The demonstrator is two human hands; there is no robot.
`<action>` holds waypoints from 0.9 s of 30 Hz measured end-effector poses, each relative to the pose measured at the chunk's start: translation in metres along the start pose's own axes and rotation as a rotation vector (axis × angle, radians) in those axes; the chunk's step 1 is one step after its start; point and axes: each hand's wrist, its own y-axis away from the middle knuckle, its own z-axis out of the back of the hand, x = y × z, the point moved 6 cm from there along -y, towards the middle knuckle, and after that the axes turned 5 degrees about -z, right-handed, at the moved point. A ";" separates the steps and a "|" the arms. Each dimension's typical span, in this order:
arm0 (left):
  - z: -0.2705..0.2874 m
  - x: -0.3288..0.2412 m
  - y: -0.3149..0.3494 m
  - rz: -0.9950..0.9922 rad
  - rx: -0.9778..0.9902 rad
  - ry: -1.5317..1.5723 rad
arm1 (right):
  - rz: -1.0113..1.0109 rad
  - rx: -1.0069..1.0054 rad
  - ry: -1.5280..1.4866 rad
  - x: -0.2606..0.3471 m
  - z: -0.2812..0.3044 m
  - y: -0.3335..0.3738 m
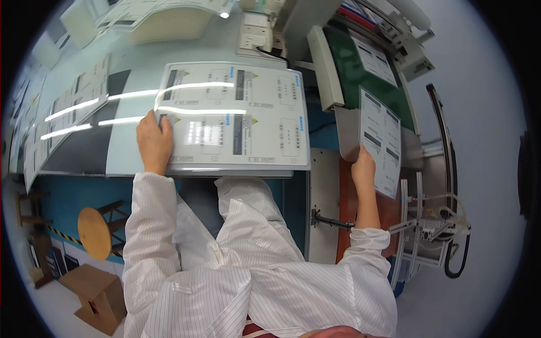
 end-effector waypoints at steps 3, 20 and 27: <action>-0.001 0.001 0.001 0.011 -0.060 0.043 | 0.173 -0.125 -0.177 0.018 0.021 0.015; 0.031 0.030 0.029 0.691 0.319 1.255 | 1.186 -0.222 -0.371 0.181 0.019 0.126; 0.051 0.029 0.034 0.422 0.178 0.578 | 1.100 -0.114 -0.374 0.185 0.008 0.117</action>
